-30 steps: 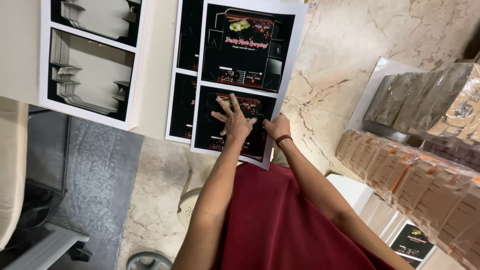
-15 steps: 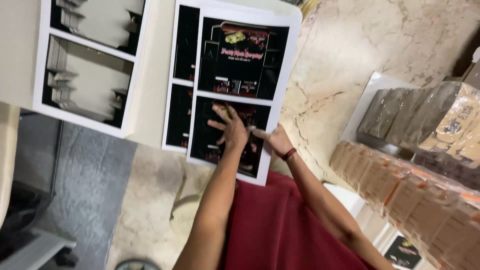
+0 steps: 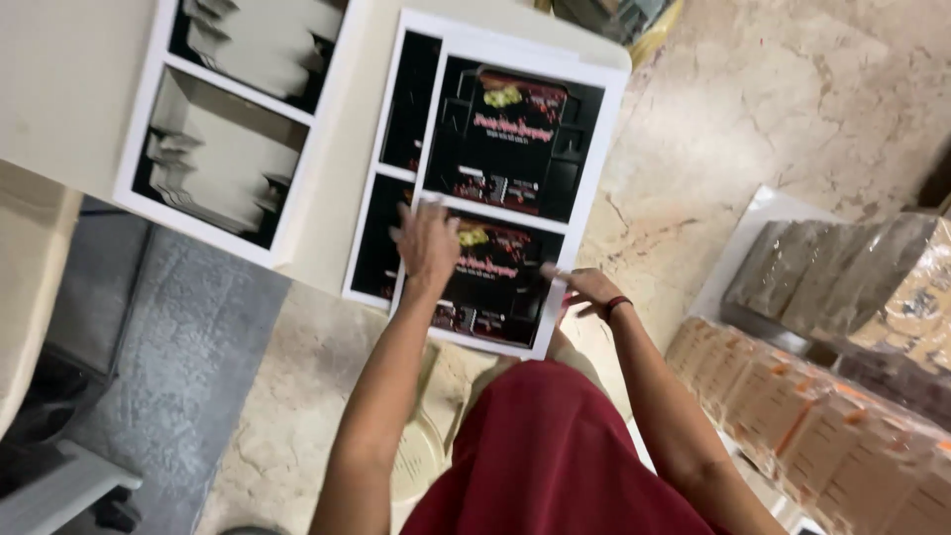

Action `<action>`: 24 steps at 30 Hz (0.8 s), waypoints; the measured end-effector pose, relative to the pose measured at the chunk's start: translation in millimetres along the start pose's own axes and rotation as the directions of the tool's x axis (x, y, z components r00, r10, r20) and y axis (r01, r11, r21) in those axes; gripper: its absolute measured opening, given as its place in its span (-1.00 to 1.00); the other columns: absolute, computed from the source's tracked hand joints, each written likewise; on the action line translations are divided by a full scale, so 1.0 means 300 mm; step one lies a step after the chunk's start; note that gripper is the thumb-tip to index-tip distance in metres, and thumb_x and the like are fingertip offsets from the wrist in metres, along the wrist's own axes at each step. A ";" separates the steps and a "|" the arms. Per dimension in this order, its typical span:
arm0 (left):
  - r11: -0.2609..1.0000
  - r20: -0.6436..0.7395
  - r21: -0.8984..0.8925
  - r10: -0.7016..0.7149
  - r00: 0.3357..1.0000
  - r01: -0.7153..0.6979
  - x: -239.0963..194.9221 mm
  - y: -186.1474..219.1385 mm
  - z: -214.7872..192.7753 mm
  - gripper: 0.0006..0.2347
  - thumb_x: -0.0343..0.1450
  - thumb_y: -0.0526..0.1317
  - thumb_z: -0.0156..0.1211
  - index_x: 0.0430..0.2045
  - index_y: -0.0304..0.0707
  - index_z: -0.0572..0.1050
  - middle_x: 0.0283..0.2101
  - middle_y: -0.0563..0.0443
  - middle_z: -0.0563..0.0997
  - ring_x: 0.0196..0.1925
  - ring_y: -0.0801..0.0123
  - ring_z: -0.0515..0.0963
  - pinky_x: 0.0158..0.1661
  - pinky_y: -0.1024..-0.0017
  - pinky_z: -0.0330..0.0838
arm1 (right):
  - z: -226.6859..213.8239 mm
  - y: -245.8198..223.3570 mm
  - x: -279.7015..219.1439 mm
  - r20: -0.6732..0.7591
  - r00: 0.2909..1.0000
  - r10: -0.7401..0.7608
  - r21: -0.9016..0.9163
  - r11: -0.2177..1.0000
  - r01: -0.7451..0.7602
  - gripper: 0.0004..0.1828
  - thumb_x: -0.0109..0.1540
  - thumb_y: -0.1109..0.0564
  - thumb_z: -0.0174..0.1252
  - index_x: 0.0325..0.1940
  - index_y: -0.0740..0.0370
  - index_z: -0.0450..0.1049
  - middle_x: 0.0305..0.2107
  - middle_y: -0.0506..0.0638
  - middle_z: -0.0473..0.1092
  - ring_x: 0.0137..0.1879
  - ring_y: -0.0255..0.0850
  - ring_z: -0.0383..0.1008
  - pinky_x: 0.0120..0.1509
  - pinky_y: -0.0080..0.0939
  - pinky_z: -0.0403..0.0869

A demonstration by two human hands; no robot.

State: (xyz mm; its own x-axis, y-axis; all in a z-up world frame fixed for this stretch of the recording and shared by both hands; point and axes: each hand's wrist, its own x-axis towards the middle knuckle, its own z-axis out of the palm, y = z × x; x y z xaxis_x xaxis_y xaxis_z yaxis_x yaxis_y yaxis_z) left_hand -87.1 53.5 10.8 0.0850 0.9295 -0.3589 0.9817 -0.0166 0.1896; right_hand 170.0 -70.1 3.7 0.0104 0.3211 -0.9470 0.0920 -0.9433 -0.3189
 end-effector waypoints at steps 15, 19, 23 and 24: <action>0.837 0.638 -0.491 0.155 0.754 0.243 0.280 -0.025 -0.140 -0.39 0.26 0.01 0.47 0.14 -0.38 0.48 -0.11 -0.30 0.62 -0.16 0.06 0.67 -0.33 0.26 0.66 | -0.002 0.299 0.354 -0.094 0.986 -0.136 0.719 0.676 0.161 -0.21 0.23 -0.06 0.39 0.49 -0.12 0.23 0.20 0.12 0.39 0.26 0.17 0.43 0.27 0.33 0.41; 0.716 0.532 -0.680 0.337 0.777 0.155 0.161 0.016 -0.247 -0.52 0.32 -0.13 0.41 0.09 -0.42 0.54 -0.04 -0.31 0.61 -0.04 -0.05 0.59 -0.21 0.10 0.55 | -0.051 0.360 0.307 -0.135 0.972 -0.193 0.730 0.644 0.229 -0.27 0.26 -0.04 0.34 0.48 -0.10 0.24 0.22 0.18 0.35 0.30 0.22 0.37 0.31 0.42 0.34; 0.558 0.346 -0.829 0.465 0.815 0.034 0.063 -0.111 -0.188 -0.69 0.38 -0.22 0.39 -0.01 -0.30 0.62 -0.09 -0.21 0.67 -0.09 0.03 0.63 -0.15 0.19 0.50 | -0.218 0.290 0.163 -0.339 0.877 -0.341 0.495 0.728 0.474 -0.32 0.23 0.02 0.36 0.43 0.01 0.35 0.19 0.19 0.38 0.27 0.17 0.38 0.33 0.34 0.33; 0.448 0.253 -0.894 0.497 0.830 0.004 0.042 -0.179 -0.138 -0.70 0.44 -0.34 0.31 0.07 -0.39 0.58 0.03 -0.32 0.64 0.09 -0.13 0.60 0.09 0.03 0.45 | -0.273 0.250 0.097 -0.391 0.802 -0.452 0.266 0.779 0.568 -0.28 0.20 0.02 0.40 0.43 0.03 0.36 0.22 0.23 0.37 0.30 0.20 0.35 0.35 0.35 0.33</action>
State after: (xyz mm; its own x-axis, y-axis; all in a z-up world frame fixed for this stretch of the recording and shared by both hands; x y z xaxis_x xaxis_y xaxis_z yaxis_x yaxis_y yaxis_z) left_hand -145.7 81.2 34.1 0.6016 0.6700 -0.4350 0.2884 0.3257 0.9004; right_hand 258.9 -124.8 -44.6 0.3557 0.7165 -0.6001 -0.1868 -0.5746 -0.7968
